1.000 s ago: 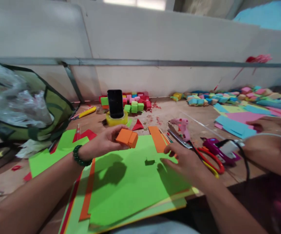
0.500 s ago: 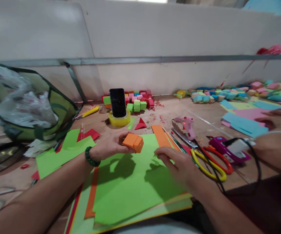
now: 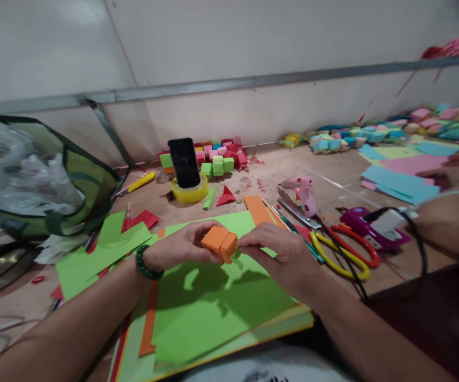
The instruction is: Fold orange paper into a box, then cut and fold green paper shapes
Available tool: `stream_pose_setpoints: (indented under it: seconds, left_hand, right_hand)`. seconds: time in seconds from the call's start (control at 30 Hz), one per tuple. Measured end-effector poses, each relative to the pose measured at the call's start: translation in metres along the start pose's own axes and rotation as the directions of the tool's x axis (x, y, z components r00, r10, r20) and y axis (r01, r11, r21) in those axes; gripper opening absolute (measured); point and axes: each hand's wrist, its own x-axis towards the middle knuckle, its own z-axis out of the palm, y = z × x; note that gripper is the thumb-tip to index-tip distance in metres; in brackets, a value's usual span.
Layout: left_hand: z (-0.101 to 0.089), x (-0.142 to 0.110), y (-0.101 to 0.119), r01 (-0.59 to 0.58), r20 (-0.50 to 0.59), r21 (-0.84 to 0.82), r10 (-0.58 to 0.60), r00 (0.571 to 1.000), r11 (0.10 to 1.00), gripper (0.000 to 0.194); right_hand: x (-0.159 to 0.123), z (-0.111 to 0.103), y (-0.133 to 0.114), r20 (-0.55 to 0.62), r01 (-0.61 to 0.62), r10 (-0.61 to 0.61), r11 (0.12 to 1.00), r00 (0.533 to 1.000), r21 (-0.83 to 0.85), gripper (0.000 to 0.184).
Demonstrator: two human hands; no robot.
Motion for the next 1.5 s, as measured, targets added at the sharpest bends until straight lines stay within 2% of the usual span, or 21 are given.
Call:
stream_pose_setpoints:
  seconds: [0.07, 0.2, 0.47, 0.63, 0.8, 0.97, 1.2, 1.5]
  left_hand:
    - [0.002, 0.0, 0.002, 0.017, 0.002, -0.014, -0.017, 1.0, 1.0, 0.038]
    - [0.004, 0.0, 0.005, 0.036, 0.002, -0.037, -0.036, 0.999, 0.999, 0.038]
    - [0.006, -0.001, 0.007, 0.046, 0.001, -0.031, -0.046, 0.999, 0.998, 0.037]
    - [0.006, -0.001, 0.005, 0.034, 0.001, -0.04, -0.034, 0.999, 0.999, 0.036]
    - [0.007, -0.001, 0.007, 0.037, -0.001, -0.032, -0.037, 0.999, 0.999, 0.038]
    - [0.005, -0.001, 0.007, 0.022, 0.004, -0.017, -0.022, 1.0, 1.0, 0.036]
    - [0.005, -0.001, 0.007, 0.029, 0.018, -0.015, -0.029, 0.999, 0.999, 0.037]
    - [0.005, -0.002, 0.005, 0.033, 0.034, -0.048, -0.031, 0.999, 0.998, 0.037]
  right_hand:
    - [-0.002, 0.002, 0.0, -0.034, -0.074, 0.075, 0.997, 0.997, 0.03, 0.004]
    - [-0.003, 0.007, 0.002, -0.074, -0.177, 0.184, 0.98, 0.98, 0.087, 0.014]
    - [-0.003, 0.009, 0.004, -0.054, -0.184, 0.187, 0.982, 0.981, 0.052, 0.013]
    - [-0.003, 0.01, 0.003, -0.05, -0.238, 0.242, 0.968, 0.969, 0.075, 0.016]
    - [-0.004, 0.012, 0.004, -0.076, -0.207, 0.213, 0.975, 0.974, 0.074, 0.017]
    - [-0.005, 0.01, 0.005, -0.059, -0.228, 0.231, 0.972, 0.971, 0.05, 0.016]
    - [-0.003, 0.008, 0.003, -0.022, -0.326, 0.331, 0.936, 0.943, 0.132, 0.041]
    - [-0.003, 0.009, 0.005, 0.031, -0.38, 0.381, 0.911, 0.924, 0.16, 0.051]
